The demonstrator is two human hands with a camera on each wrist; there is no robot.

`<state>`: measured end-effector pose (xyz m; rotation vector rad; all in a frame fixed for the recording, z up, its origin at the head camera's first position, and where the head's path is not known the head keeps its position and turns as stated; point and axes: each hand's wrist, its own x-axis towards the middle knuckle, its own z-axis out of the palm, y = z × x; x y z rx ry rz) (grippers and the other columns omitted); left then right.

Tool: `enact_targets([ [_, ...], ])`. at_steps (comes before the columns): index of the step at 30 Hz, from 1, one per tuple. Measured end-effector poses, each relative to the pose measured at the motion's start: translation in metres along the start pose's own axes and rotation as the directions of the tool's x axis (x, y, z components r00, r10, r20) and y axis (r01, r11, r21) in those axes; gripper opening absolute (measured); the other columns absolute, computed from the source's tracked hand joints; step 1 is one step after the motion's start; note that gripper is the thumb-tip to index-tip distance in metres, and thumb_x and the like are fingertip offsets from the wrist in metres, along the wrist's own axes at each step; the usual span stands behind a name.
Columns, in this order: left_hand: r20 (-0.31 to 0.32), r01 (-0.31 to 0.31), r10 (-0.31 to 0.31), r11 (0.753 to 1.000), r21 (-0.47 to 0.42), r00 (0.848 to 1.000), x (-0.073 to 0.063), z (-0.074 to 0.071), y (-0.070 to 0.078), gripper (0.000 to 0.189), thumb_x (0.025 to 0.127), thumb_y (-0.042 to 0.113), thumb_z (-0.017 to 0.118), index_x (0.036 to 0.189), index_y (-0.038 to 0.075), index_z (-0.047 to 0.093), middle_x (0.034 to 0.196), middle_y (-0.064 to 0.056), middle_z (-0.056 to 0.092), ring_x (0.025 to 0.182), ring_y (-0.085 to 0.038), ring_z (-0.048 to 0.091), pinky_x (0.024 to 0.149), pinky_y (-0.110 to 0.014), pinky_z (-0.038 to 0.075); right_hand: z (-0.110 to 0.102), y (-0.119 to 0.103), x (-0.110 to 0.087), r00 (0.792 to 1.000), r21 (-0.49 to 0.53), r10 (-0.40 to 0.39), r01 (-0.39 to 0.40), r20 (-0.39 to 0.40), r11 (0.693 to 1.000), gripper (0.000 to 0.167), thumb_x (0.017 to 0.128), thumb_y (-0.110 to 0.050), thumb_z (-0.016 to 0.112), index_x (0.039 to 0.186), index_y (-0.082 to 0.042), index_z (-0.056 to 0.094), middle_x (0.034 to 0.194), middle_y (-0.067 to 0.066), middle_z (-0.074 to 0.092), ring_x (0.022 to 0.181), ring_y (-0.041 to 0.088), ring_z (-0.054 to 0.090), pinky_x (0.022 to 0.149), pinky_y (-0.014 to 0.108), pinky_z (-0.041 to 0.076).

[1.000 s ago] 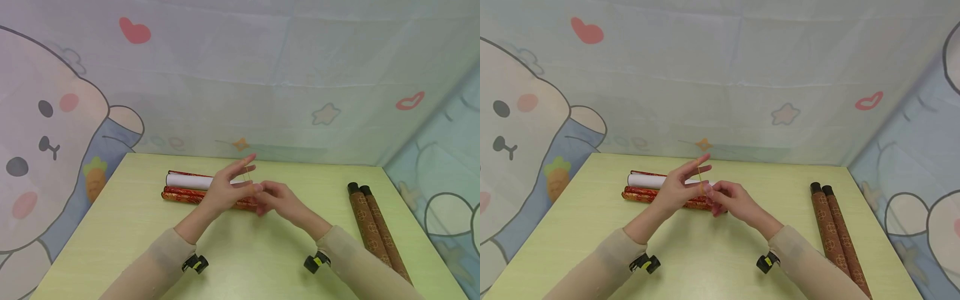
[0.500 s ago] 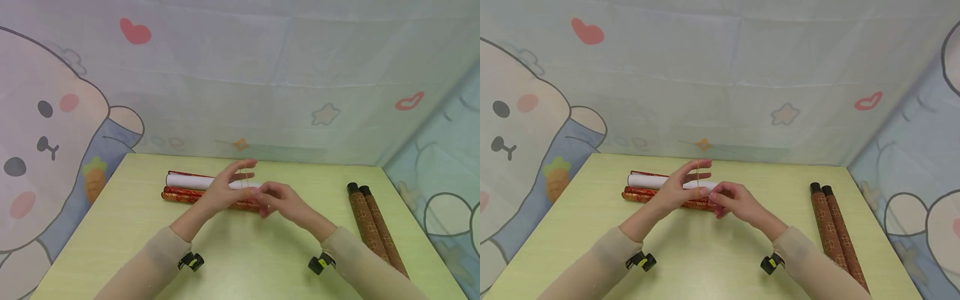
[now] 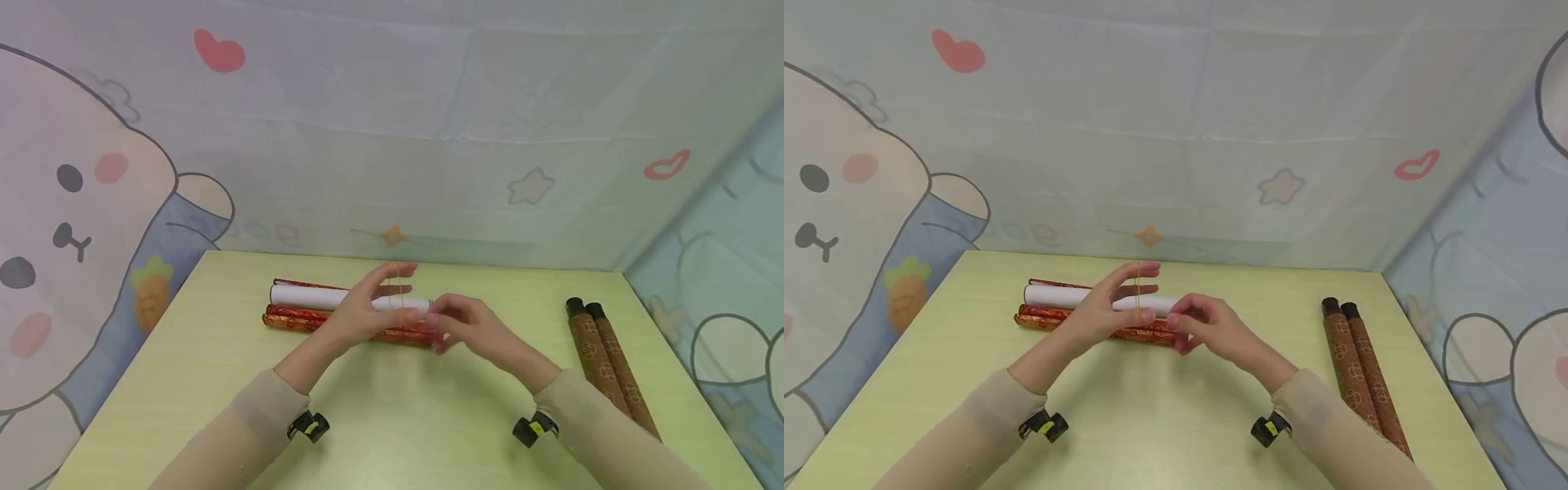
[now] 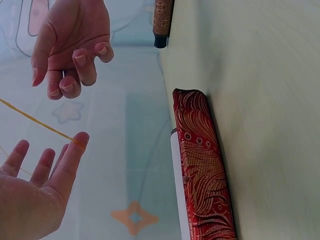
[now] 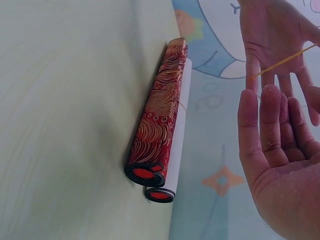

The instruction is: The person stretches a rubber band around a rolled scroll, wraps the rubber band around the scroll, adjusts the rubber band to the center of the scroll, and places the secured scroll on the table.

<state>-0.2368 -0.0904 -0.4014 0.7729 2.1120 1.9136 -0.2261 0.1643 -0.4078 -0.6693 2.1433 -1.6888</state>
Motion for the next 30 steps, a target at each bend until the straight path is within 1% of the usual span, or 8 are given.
enact_targets([
  [2,0.005,0.002,-0.002,1.000,-0.003,1.000,0.000,0.000,0.000,0.074,0.092,0.033,0.087,0.156,0.032,0.052,0.161,0.002,0.046,0.147,-0.030,0.051,0.104,-0.048,0.057,-0.002,0.000,-0.001,1.000,0.000,-0.005,0.005,0.000,1.000,0.031,0.110,-0.020,0.064,0.122,0.008,0.061,0.098,0.013,0.070,0.081,0.030,0.073,0.081,0.048,0.065],
  [7,0.019,0.000,0.000,1.000,-0.008,1.000,-0.001,0.000,0.000,0.077,0.090,0.037,0.089,0.156,0.032,0.051,0.162,0.002,0.045,0.149,-0.032,0.048,0.102,-0.047,0.059,-0.005,-0.001,-0.002,1.000,0.006,-0.018,0.018,0.002,1.000,0.031,0.109,-0.017,0.064,0.123,0.011,0.060,0.099,0.013,0.070,0.081,0.032,0.073,0.080,0.047,0.066],
  [13,0.025,0.006,-0.006,1.000,-0.011,1.000,-0.002,0.001,-0.001,0.077,0.089,0.035,0.089,0.156,0.031,0.052,0.164,0.000,0.043,0.149,-0.031,0.047,0.097,-0.046,0.061,-0.008,-0.004,-0.004,1.000,0.015,-0.022,0.022,0.005,1.000,0.028,0.108,-0.014,0.065,0.121,0.011,0.060,0.103,0.014,0.069,0.083,0.032,0.072,0.079,0.047,0.066],
  [15,0.027,0.005,-0.004,1.000,-0.007,1.000,-0.002,0.001,-0.001,0.077,0.089,0.036,0.090,0.156,0.030,0.052,0.165,0.000,0.043,0.149,-0.032,0.047,0.097,-0.045,0.060,-0.009,-0.004,-0.004,1.000,0.010,-0.017,0.017,0.005,1.000,0.026,0.108,-0.014,0.065,0.120,0.009,0.061,0.104,0.014,0.070,0.082,0.029,0.072,0.079,0.046,0.066],
  [19,0.030,-0.004,0.004,1.000,0.015,1.000,-0.002,0.001,-0.002,0.079,0.088,0.039,0.090,0.157,0.030,0.052,0.164,0.003,0.044,0.149,-0.032,0.048,0.100,-0.046,0.059,-0.010,-0.004,-0.005,1.000,0.001,-0.004,0.004,-0.001,1.000,0.022,0.108,-0.013,0.066,0.119,0.005,0.062,0.103,0.014,0.070,0.082,0.028,0.072,0.080,0.046,0.066],
  [23,0.032,-0.010,0.008,0.999,0.043,0.999,-0.003,0.001,-0.003,0.080,0.088,0.041,0.090,0.157,0.030,0.052,0.164,0.003,0.044,0.148,-0.032,0.049,0.102,-0.047,0.058,-0.012,-0.006,-0.006,1.000,-0.009,0.006,-0.006,-0.009,1.000,0.023,0.108,-0.014,0.066,0.118,0.006,0.062,0.102,0.014,0.070,0.082,0.027,0.071,0.080,0.046,0.066],
  [27,0.028,-0.005,0.003,0.999,0.052,1.000,-0.003,0.001,-0.004,0.079,0.088,0.036,0.091,0.157,0.030,0.052,0.164,0.002,0.044,0.148,-0.034,0.049,0.101,-0.047,0.058,-0.015,-0.008,-0.008,1.000,-0.029,0.017,-0.018,-0.016,0.999,0.024,0.107,-0.014,0.067,0.118,0.006,0.062,0.098,0.014,0.070,0.082,0.027,0.071,0.080,0.046,0.066],
  [30,0.019,-0.002,0.000,0.998,0.066,1.000,-0.004,0.001,-0.004,0.078,0.088,0.033,0.091,0.156,0.031,0.053,0.163,0.002,0.044,0.148,-0.033,0.050,0.101,-0.046,0.058,-0.018,-0.009,-0.011,1.000,-0.054,0.023,-0.024,-0.020,0.998,0.022,0.107,-0.014,0.068,0.118,0.005,0.063,0.095,0.016,0.069,0.083,0.031,0.071,0.080,0.046,0.066],
])
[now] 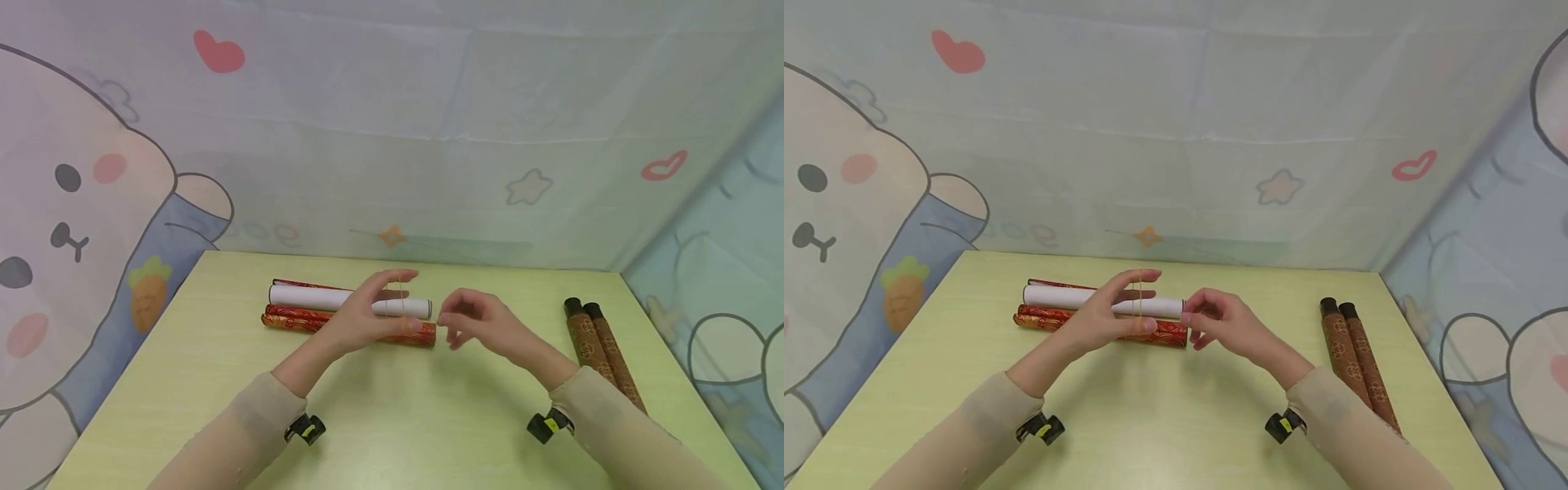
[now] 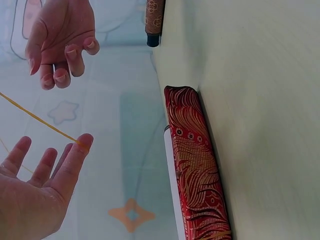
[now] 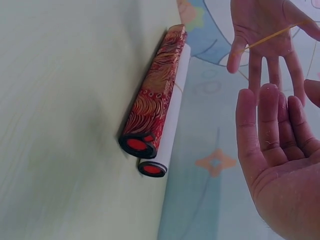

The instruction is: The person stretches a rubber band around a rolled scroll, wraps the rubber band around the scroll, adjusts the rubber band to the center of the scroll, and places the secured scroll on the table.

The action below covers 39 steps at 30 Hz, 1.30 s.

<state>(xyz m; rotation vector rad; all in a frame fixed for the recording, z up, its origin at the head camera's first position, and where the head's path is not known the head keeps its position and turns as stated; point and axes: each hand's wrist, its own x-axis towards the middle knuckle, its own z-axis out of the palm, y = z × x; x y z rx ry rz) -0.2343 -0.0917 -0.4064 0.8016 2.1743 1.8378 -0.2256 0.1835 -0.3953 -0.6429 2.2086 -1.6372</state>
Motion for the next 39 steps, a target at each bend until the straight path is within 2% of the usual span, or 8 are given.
enact_targets([
  [7,-0.010,0.023,-0.023,0.999,0.029,1.000,-0.003,0.000,-0.001,0.075,0.088,0.035,0.090,0.154,0.036,0.053,0.161,0.006,0.044,0.147,-0.028,0.051,0.102,-0.044,0.058,-0.015,0.005,-0.008,1.000,-0.173,-0.014,0.010,-0.023,0.985,0.018,0.106,-0.017,0.069,0.116,-0.002,0.065,0.101,0.015,0.069,0.086,0.032,0.071,0.078,0.049,0.065],
  [12,-0.015,0.022,-0.021,0.999,0.046,1.000,-0.004,0.000,-0.005,0.076,0.088,0.034,0.091,0.154,0.034,0.054,0.162,0.004,0.044,0.146,-0.030,0.052,0.101,-0.042,0.059,-0.031,0.007,-0.021,0.997,-0.388,-0.023,-0.008,-0.074,0.922,0.021,0.105,-0.023,0.072,0.117,-0.008,0.066,0.107,0.007,0.069,0.090,0.023,0.069,0.075,0.039,0.063],
  [16,-0.019,0.025,-0.024,0.997,0.078,1.000,-0.006,-0.001,-0.007,0.077,0.087,0.035,0.092,0.155,0.035,0.054,0.162,0.003,0.044,0.145,-0.028,0.053,0.101,-0.044,0.058,-0.046,0.009,-0.034,0.992,-0.531,-0.028,-0.041,-0.122,0.846,0.023,0.103,-0.028,0.075,0.119,-0.013,0.067,0.110,0.000,0.069,0.095,0.018,0.067,0.074,0.032,0.058],
  [21,-0.021,0.024,-0.021,0.992,0.120,1.000,-0.007,-0.002,-0.009,0.078,0.086,0.041,0.091,0.154,0.037,0.053,0.162,0.005,0.044,0.144,-0.025,0.055,0.104,-0.050,0.056,-0.065,0.014,-0.049,0.986,-0.663,-0.026,-0.091,-0.164,0.743,0.034,0.103,-0.036,0.075,0.123,-0.011,0.066,0.113,0.003,0.070,0.096,0.016,0.067,0.076,0.034,0.058],
  [28,-0.019,0.029,-0.026,0.987,0.158,0.999,-0.008,-0.002,-0.010,0.078,0.086,0.045,0.091,0.154,0.041,0.053,0.161,0.007,0.045,0.143,-0.023,0.056,0.104,-0.047,0.056,-0.087,0.016,-0.070,0.967,-0.837,0.022,-0.229,-0.252,0.496,0.063,0.099,-0.055,0.073,0.135,-0.004,0.061,0.118,0.013,0.069,0.089,0.023,0.070,0.074,0.046,0.058],
  [31,-0.018,0.031,-0.028,0.986,0.164,0.999,-0.008,-0.003,-0.010,0.078,0.086,0.045,0.091,0.154,0.040,0.053,0.161,0.007,0.045,0.143,-0.025,0.056,0.105,-0.050,0.056,-0.094,0.019,-0.079,0.957,-0.868,0.057,-0.282,-0.284,0.409,0.076,0.096,-0.061,0.072,0.139,0.000,0.058,0.120,0.020,0.068,0.087,0.029,0.071,0.069,0.050,0.058],
  [34,-0.014,0.031,-0.029,0.986,0.166,0.999,-0.009,-0.002,-0.010,0.078,0.086,0.045,0.091,0.154,0.040,0.053,0.161,0.006,0.044,0.144,-0.028,0.055,0.106,-0.053,0.055,-0.101,0.024,-0.088,0.947,-0.881,0.085,-0.318,-0.308,0.350,0.084,0.095,-0.064,0.072,0.142,0.003,0.056,0.125,0.026,0.066,0.095,0.040,0.070,0.068,0.055,0.058],
  [39,-0.011,0.042,-0.041,0.986,0.164,0.999,-0.011,-0.001,-0.009,0.077,0.086,0.047,0.090,0.153,0.041,0.053,0.161,0.006,0.043,0.145,-0.028,0.054,0.108,-0.056,0.053,-0.117,0.033,-0.102,0.928,-0.882,0.129,-0.372,-0.350,0.289,0.094,0.095,-0.068,0.069,0.146,0.009,0.051,0.135,0.039,0.058,0.107,0.056,0.065,0.071,0.060,0.058],
])
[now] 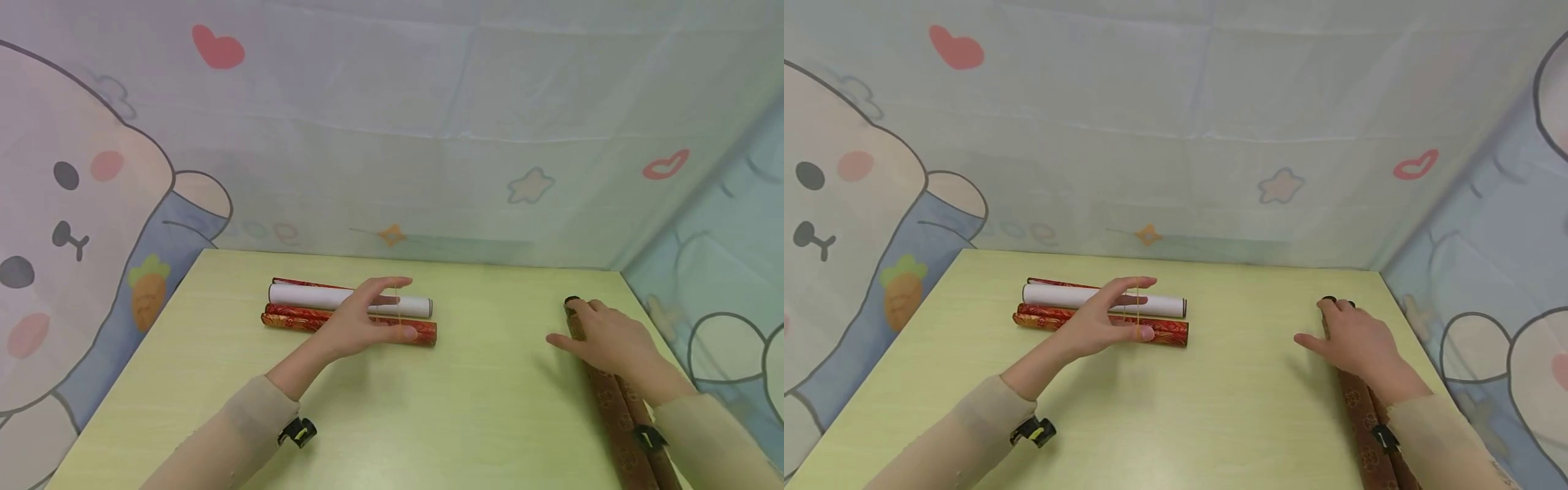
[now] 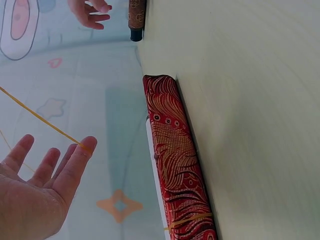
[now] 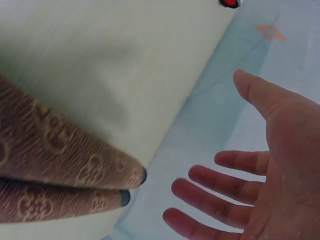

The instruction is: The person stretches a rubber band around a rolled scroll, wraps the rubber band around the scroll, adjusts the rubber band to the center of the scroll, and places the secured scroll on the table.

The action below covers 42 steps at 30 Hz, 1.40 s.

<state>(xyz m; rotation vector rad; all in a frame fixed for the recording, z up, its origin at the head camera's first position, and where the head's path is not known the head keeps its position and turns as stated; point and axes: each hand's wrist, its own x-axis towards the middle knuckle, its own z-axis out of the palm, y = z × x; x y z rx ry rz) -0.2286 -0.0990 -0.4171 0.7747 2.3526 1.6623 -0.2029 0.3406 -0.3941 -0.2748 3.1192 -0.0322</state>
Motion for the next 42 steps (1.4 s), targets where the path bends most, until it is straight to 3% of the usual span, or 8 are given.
enact_targets([
  [5,-0.004,0.018,-0.018,1.000,0.013,1.000,0.000,0.000,0.000,0.076,0.086,0.046,0.090,0.152,0.043,0.054,0.160,0.006,0.044,0.144,-0.024,0.055,0.107,-0.055,0.053,0.004,0.020,-0.006,0.999,-0.042,0.041,-0.041,0.015,0.998,0.102,0.096,-0.072,0.065,0.147,0.015,0.047,0.136,0.045,0.053,0.112,0.062,0.061,0.073,0.067,0.057],
  [14,-0.007,0.027,-0.027,0.999,0.036,1.000,0.000,0.001,-0.002,0.076,0.086,0.046,0.090,0.152,0.043,0.054,0.160,0.005,0.045,0.143,-0.023,0.056,0.106,-0.055,0.054,0.010,0.040,-0.017,0.997,-0.071,0.066,-0.063,0.039,0.995,0.101,0.096,-0.071,0.065,0.138,0.020,0.050,0.113,0.043,0.060,0.083,0.051,0.066,0.062,0.058,0.055],
  [20,-0.003,0.030,-0.030,0.999,0.026,1.000,0.000,0.001,-0.002,0.076,0.086,0.046,0.091,0.152,0.043,0.054,0.159,0.006,0.045,0.143,-0.024,0.055,0.108,-0.055,0.052,0.012,0.045,-0.023,0.993,-0.076,0.101,-0.095,0.068,0.993,0.106,0.097,-0.073,0.063,0.139,0.023,0.046,0.110,0.042,0.061,0.079,0.050,0.066,0.059,0.058,0.054],
  [26,0.005,0.023,-0.023,1.000,0.019,1.000,0.000,0.001,-0.003,0.076,0.086,0.047,0.090,0.153,0.042,0.053,0.159,0.006,0.045,0.144,-0.027,0.054,0.109,-0.058,0.051,0.019,0.049,-0.025,0.978,-0.048,0.139,-0.133,0.154,0.990,0.113,0.096,-0.078,0.058,0.136,0.027,0.043,0.107,0.041,0.061,0.078,0.048,0.067,0.060,0.058,0.054],
  [33,0.009,0.029,-0.029,0.999,0.027,1.000,0.000,0.001,-0.003,0.076,0.086,0.048,0.090,0.153,0.042,0.053,0.160,0.007,0.044,0.144,-0.024,0.054,0.109,-0.056,0.051,0.029,0.051,-0.027,0.955,-0.021,0.174,-0.174,0.241,0.985,0.123,0.093,-0.083,0.057,0.138,0.030,0.037,0.108,0.042,0.063,0.084,0.052,0.068,0.065,0.062,0.056],
  [42,0.007,0.043,-0.043,0.998,0.055,0.999,-0.001,0.001,-0.004,0.076,0.086,0.049,0.089,0.153,0.045,0.052,0.161,0.009,0.043,0.142,-0.016,0.055,0.107,-0.050,0.052,0.033,0.053,-0.033,0.930,-0.042,0.200,-0.197,0.308,0.980,0.115,0.092,-0.085,0.055,0.122,0.026,0.052,0.088,0.025,0.067,0.069,0.034,0.066,0.059,0.053,0.055],
])
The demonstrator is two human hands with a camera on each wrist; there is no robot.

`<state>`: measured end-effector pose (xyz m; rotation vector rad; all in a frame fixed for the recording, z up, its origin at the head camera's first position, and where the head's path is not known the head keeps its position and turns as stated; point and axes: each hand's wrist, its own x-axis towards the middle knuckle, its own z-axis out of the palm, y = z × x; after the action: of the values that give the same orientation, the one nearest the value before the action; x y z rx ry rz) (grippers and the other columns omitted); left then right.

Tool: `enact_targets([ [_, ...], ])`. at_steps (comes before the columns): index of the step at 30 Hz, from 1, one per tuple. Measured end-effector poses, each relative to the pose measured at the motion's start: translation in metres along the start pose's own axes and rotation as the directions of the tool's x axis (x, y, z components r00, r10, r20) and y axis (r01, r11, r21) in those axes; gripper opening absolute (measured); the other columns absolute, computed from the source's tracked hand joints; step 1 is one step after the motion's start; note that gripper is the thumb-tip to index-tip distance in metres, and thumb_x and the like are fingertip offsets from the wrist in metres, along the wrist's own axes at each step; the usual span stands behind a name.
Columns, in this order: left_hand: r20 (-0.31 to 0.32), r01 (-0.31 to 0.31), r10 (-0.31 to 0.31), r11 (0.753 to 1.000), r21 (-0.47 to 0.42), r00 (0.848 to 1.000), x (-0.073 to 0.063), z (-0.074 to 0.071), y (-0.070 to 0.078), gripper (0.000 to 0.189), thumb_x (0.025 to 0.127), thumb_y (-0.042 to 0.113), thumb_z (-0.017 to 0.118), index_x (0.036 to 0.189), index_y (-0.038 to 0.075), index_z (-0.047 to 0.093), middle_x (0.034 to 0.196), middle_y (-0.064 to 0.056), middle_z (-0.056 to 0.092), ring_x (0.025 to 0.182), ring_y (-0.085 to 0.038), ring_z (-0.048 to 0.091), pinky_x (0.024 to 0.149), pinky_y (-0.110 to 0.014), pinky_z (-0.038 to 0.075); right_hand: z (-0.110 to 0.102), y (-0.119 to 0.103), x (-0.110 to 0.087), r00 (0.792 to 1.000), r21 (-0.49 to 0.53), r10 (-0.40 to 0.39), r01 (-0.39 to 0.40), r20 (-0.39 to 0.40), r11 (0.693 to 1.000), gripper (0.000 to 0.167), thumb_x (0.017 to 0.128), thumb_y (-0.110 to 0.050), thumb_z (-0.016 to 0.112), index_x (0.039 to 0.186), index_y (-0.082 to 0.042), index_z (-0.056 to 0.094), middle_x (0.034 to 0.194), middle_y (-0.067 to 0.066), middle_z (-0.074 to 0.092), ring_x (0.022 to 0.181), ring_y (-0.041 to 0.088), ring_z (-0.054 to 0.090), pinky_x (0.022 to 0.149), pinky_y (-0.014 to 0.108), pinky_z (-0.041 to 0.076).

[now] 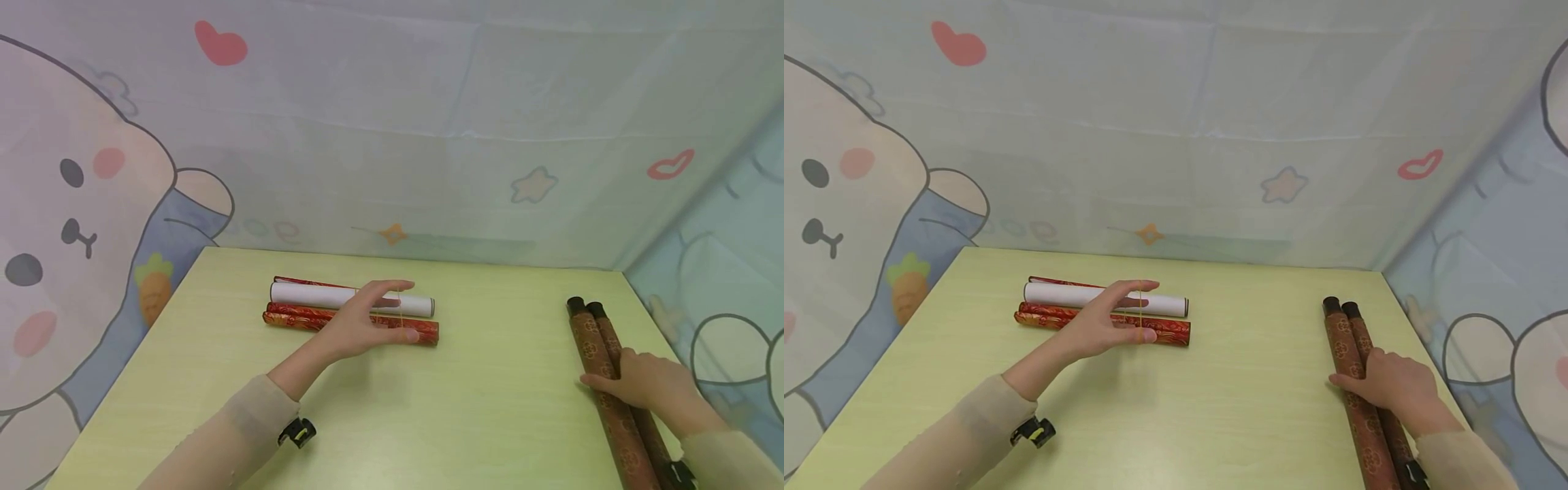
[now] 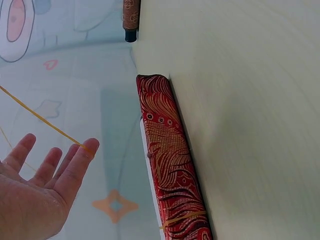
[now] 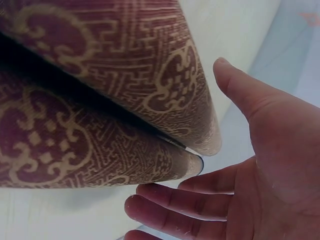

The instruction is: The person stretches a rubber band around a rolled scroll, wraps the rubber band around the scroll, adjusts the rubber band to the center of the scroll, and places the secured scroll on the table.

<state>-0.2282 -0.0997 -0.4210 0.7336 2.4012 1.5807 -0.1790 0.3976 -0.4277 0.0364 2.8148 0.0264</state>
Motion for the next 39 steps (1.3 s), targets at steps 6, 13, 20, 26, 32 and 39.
enact_targets([
  [6,0.002,0.006,-0.006,1.000,-0.003,1.000,0.000,-0.001,0.000,0.076,0.086,0.050,0.089,0.152,0.046,0.052,0.161,0.008,0.043,0.142,-0.017,0.054,0.109,-0.052,0.051,0.005,0.002,0.000,1.000,0.001,0.012,-0.012,0.008,1.000,0.111,0.092,-0.085,0.055,0.117,0.023,0.056,0.090,0.027,0.068,0.072,0.037,0.067,0.061,0.056,0.055],
  [13,0.003,0.007,-0.007,1.000,0.002,1.000,0.000,0.000,-0.001,0.076,0.086,0.051,0.089,0.152,0.046,0.053,0.160,0.009,0.043,0.142,-0.016,0.054,0.108,-0.051,0.051,0.010,0.002,-0.001,1.000,0.026,0.009,-0.009,0.007,1.000,0.104,0.092,-0.083,0.057,0.110,0.020,0.058,0.079,0.014,0.065,0.065,0.029,0.064,0.057,0.049,0.053],
  [20,0.013,0.000,0.000,1.000,-0.006,1.000,0.001,0.001,-0.002,0.076,0.087,0.050,0.089,0.153,0.044,0.053,0.161,0.009,0.043,0.143,-0.017,0.054,0.107,-0.050,0.052,0.011,0.003,0.000,1.000,0.030,-0.001,0.001,0.000,1.000,0.112,0.092,-0.081,0.060,0.122,0.027,0.051,0.081,0.018,0.066,0.066,0.032,0.065,0.057,0.050,0.054],
  [26,0.009,-0.001,0.001,1.000,-0.005,1.000,0.002,0.001,-0.002,0.075,0.087,0.048,0.089,0.153,0.042,0.053,0.161,0.008,0.043,0.142,-0.017,0.054,0.107,-0.049,0.053,0.013,0.007,0.003,1.000,0.034,-0.007,0.008,-0.030,0.999,0.111,0.092,-0.078,0.063,0.124,0.027,0.048,0.087,0.026,0.067,0.071,0.039,0.067,0.060,0.054,0.055],
  [32,0.006,0.002,-0.002,1.000,-0.003,1.000,0.001,0.000,-0.002,0.075,0.087,0.047,0.089,0.153,0.042,0.053,0.161,0.008,0.043,0.143,-0.018,0.054,0.106,-0.047,0.053,0.015,0.011,0.005,1.000,0.077,-0.009,0.010,-0.018,0.997,0.111,0.093,-0.076,0.063,0.127,0.028,0.044,0.087,0.024,0.066,0.070,0.035,0.066,0.059,0.052,0.054],
  [39,0.007,0.005,-0.005,1.000,-0.009,1.000,-0.001,0.000,0.000,0.075,0.087,0.048,0.089,0.153,0.041,0.054,0.161,0.007,0.044,0.142,-0.019,0.054,0.107,-0.050,0.053,0.019,0.013,0.007,0.996,0.090,-0.046,0.053,-0.075,0.995,0.105,0.092,-0.070,0.070,0.126,0.026,0.045,0.093,0.029,0.067,0.077,0.042,0.068,0.062,0.055,0.055],
])
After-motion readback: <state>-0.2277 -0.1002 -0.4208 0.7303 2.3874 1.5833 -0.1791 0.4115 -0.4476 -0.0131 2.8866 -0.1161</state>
